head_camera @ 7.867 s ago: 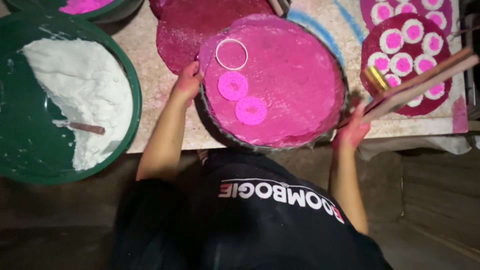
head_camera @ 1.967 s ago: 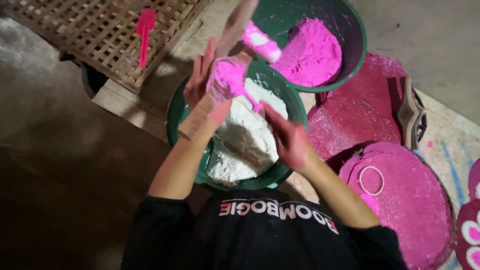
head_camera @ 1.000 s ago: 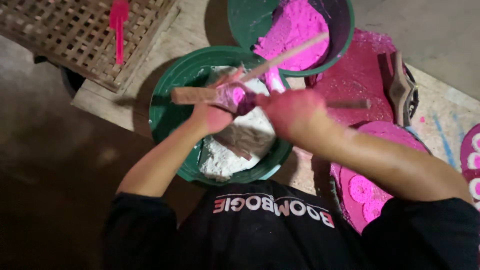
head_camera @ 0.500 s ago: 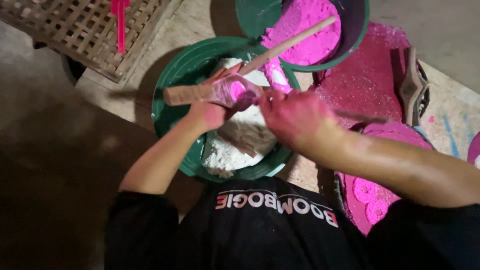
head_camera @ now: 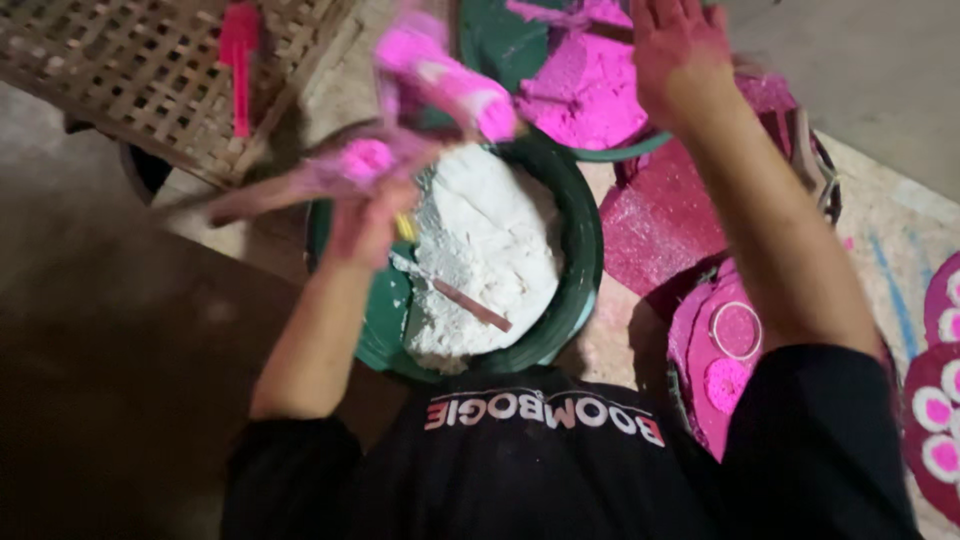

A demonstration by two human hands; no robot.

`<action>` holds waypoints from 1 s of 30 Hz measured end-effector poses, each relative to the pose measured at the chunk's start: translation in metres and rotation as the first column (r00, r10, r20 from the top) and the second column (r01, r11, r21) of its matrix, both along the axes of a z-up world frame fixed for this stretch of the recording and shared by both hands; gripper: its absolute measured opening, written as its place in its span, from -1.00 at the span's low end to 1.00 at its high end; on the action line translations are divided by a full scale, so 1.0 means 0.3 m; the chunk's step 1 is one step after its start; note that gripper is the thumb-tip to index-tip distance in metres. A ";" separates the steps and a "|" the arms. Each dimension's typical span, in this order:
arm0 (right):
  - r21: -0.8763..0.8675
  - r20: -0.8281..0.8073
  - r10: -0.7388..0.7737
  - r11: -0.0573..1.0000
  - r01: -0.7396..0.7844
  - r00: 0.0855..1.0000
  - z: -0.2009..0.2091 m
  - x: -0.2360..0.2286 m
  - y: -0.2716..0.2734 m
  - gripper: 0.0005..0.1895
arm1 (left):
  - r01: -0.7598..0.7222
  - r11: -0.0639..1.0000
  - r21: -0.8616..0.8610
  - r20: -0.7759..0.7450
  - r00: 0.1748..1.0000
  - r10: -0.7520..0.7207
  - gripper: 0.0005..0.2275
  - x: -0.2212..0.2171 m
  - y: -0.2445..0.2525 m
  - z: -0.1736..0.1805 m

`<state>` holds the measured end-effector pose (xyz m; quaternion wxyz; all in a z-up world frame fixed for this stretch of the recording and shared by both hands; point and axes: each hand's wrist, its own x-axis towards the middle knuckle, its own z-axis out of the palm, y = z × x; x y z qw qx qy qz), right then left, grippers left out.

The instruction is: The person uses a wooden mallet and a circular metal mold to press pink and white powders into a woven tray, forming round decorative discs. The person repeatedly fills the mold with pink powder, taps it with the mallet, then adds white powder to create a two-toned pattern before moving the finished discs aside.

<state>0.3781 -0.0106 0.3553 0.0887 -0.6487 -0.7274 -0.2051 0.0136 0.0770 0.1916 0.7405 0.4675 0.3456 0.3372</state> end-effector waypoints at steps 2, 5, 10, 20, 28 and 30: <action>0.057 -0.337 0.118 0.993 -0.105 0.934 0.009 -0.047 0.021 -0.53 | 0.245 0.967 -0.066 0.285 0.934 -0.217 -0.70 0.065 -0.073 0.026; 0.504 -0.816 0.314 0.797 -0.332 -0.486 -0.060 -0.269 -0.065 -0.21 | 0.643 0.751 -0.153 0.554 0.685 -0.474 -0.66 0.148 -0.200 0.063; 0.664 -0.599 0.166 0.649 -0.370 -0.784 -0.050 -0.346 -0.257 -0.30 | 0.719 0.692 -0.069 0.272 0.681 -0.680 -0.70 0.189 -0.320 0.172; 0.463 -0.708 0.542 0.840 -0.282 0.453 -0.088 -0.375 -0.676 -0.49 | 0.781 0.624 0.002 0.086 0.622 -0.778 -0.69 0.211 -0.374 0.240; 0.337 -0.645 0.473 0.881 -0.331 0.601 -0.047 -0.410 -0.875 -0.29 | 0.823 0.568 -0.027 0.193 0.561 -0.805 -0.50 0.187 -0.640 0.108; 0.240 -0.756 0.328 0.944 -0.227 0.566 -0.068 -0.386 -0.943 -0.24 | 0.812 0.561 -0.163 0.185 0.584 -0.791 -0.47 0.230 -0.670 0.117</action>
